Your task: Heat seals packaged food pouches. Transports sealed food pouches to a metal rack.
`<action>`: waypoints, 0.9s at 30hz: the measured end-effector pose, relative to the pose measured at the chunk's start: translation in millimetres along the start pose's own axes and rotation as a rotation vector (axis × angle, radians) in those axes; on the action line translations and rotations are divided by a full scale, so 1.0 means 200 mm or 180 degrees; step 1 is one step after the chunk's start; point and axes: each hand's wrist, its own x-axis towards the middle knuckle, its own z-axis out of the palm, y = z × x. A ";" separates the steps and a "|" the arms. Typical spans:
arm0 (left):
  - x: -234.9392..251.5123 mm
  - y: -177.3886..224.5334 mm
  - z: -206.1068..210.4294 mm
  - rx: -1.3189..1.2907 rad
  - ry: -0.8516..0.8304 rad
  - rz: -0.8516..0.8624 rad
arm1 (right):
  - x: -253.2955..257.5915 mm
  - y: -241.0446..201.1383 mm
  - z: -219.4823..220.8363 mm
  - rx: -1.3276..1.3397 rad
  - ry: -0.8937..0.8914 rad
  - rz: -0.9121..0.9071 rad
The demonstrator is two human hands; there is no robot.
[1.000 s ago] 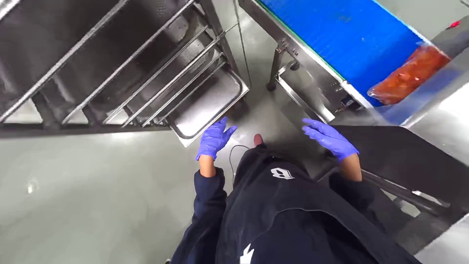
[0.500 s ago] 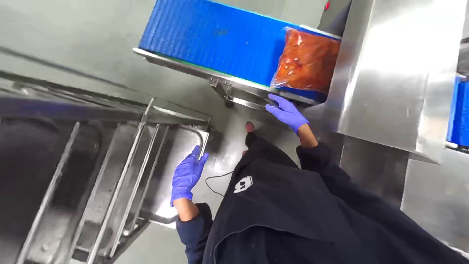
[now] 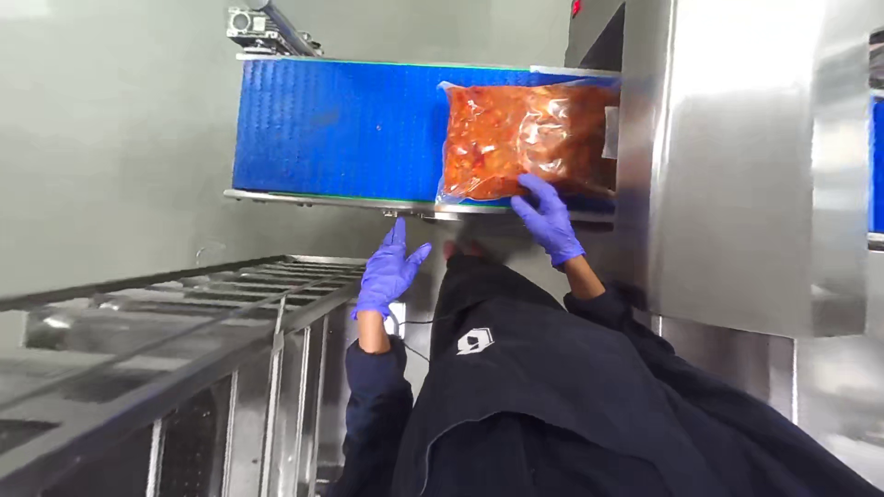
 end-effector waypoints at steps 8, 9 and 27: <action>0.81 0.08 -0.29 -0.1132 0.0300 0.0182 | 0.21 0.02 -0.14 -0.0584 0.1579 0.1214; 0.91 0.09 -0.31 -0.1302 0.0200 0.0144 | 0.26 0.04 -0.16 -0.0580 0.1709 0.1403; 0.98 -0.27 -0.44 -0.1694 0.0380 -0.1045 | 0.73 0.07 0.27 -0.0548 0.0914 0.2349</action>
